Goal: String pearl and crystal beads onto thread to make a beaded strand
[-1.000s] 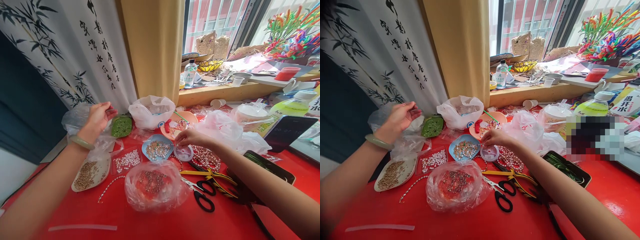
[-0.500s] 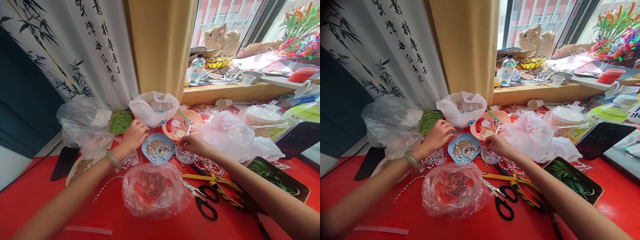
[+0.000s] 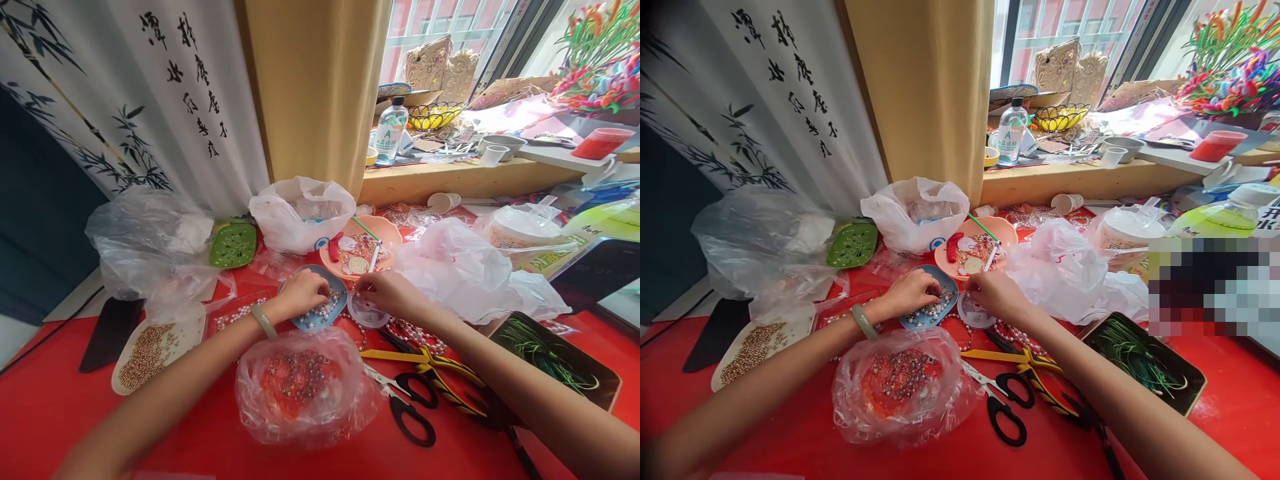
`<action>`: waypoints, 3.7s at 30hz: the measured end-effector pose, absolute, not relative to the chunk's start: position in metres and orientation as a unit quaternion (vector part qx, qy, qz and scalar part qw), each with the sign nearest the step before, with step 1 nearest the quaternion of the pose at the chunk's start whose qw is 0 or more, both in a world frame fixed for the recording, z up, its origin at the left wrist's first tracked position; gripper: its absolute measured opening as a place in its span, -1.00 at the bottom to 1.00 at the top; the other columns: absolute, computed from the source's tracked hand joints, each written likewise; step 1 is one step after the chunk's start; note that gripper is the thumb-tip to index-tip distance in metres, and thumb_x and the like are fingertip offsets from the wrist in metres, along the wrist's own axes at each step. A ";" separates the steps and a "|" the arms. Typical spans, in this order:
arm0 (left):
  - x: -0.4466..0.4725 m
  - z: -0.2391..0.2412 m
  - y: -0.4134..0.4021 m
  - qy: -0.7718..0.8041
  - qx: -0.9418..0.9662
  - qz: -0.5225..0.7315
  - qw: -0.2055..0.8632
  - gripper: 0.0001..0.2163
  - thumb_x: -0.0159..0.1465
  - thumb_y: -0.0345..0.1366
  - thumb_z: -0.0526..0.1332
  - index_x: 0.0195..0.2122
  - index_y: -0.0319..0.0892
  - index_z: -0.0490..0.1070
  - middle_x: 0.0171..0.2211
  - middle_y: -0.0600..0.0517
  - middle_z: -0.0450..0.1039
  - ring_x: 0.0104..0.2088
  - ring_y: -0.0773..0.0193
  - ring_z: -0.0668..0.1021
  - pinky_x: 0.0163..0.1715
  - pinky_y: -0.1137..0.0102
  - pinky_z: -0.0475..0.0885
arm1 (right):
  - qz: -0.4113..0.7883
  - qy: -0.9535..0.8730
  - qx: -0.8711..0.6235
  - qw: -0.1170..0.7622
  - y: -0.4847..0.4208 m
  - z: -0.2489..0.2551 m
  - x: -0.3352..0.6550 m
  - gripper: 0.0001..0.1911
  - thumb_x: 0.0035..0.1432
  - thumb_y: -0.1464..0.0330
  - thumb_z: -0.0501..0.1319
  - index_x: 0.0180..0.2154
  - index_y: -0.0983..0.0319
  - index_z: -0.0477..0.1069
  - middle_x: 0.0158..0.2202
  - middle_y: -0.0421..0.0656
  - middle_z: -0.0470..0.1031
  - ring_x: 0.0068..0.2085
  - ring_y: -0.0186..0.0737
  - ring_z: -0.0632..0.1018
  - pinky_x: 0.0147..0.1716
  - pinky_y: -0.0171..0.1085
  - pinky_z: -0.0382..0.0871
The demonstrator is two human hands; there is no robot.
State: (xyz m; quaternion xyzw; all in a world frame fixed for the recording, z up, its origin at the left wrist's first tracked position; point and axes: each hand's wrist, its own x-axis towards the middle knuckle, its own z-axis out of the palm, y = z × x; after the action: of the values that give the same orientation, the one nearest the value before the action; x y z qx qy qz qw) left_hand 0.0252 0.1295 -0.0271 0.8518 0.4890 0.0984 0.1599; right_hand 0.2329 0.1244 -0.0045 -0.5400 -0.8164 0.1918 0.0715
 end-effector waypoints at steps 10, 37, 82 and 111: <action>0.022 -0.019 0.128 0.478 0.838 0.160 0.210 -0.86 0.10 -0.34 0.15 -0.40 -0.19 0.50 -0.37 -0.02 0.53 -0.31 0.20 0.49 -0.30 0.40 0.32 | 0.163 -0.812 -0.558 0.051 0.119 -0.002 0.230 -0.76 -0.02 0.47 0.08 -0.34 0.19 0.49 -0.36 -0.17 0.55 -0.38 -0.25 0.48 -0.48 -0.37 0.19; 0.008 -0.012 0.146 0.475 0.622 0.198 0.590 -0.91 -0.06 -0.41 0.26 -0.49 -0.27 0.52 -0.53 0.02 0.50 -0.52 0.36 0.48 -0.40 0.44 0.39 | 0.012 -0.864 -0.499 0.071 0.102 0.014 0.199 -0.79 0.15 0.31 0.08 -0.22 0.14 0.44 -0.25 -0.13 0.50 -0.22 -0.20 0.46 -0.52 -0.38 0.06; -0.008 -0.029 0.161 0.444 0.639 0.162 0.607 -0.85 -0.09 -0.32 0.31 -0.48 -0.27 0.54 -0.55 0.00 0.49 -0.54 0.37 0.43 -0.48 0.47 0.29 | 0.002 -0.832 -0.552 0.052 0.113 0.008 0.229 -0.74 0.15 0.40 0.01 -0.41 0.26 0.46 -0.42 -0.09 0.52 -0.40 -0.23 0.47 -0.52 -0.36 0.11; -0.007 -0.018 0.158 0.498 0.604 0.147 0.605 -0.88 -0.10 -0.35 0.30 -0.50 -0.25 0.54 -0.56 0.00 0.49 -0.58 0.39 0.41 -0.54 0.47 0.28 | 0.411 -0.770 -0.483 0.069 0.122 0.045 0.251 -0.65 0.12 0.23 0.07 -0.41 0.34 0.51 -0.44 -0.11 0.54 -0.44 -0.35 0.46 -0.48 -0.39 0.24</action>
State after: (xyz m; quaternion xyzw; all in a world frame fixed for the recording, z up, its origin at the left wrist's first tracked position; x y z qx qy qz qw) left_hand -0.0074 0.1576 -0.0182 0.6035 0.4984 0.1470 0.6048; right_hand 0.2512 0.1220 0.0447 -0.4827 -0.7702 0.4111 0.0692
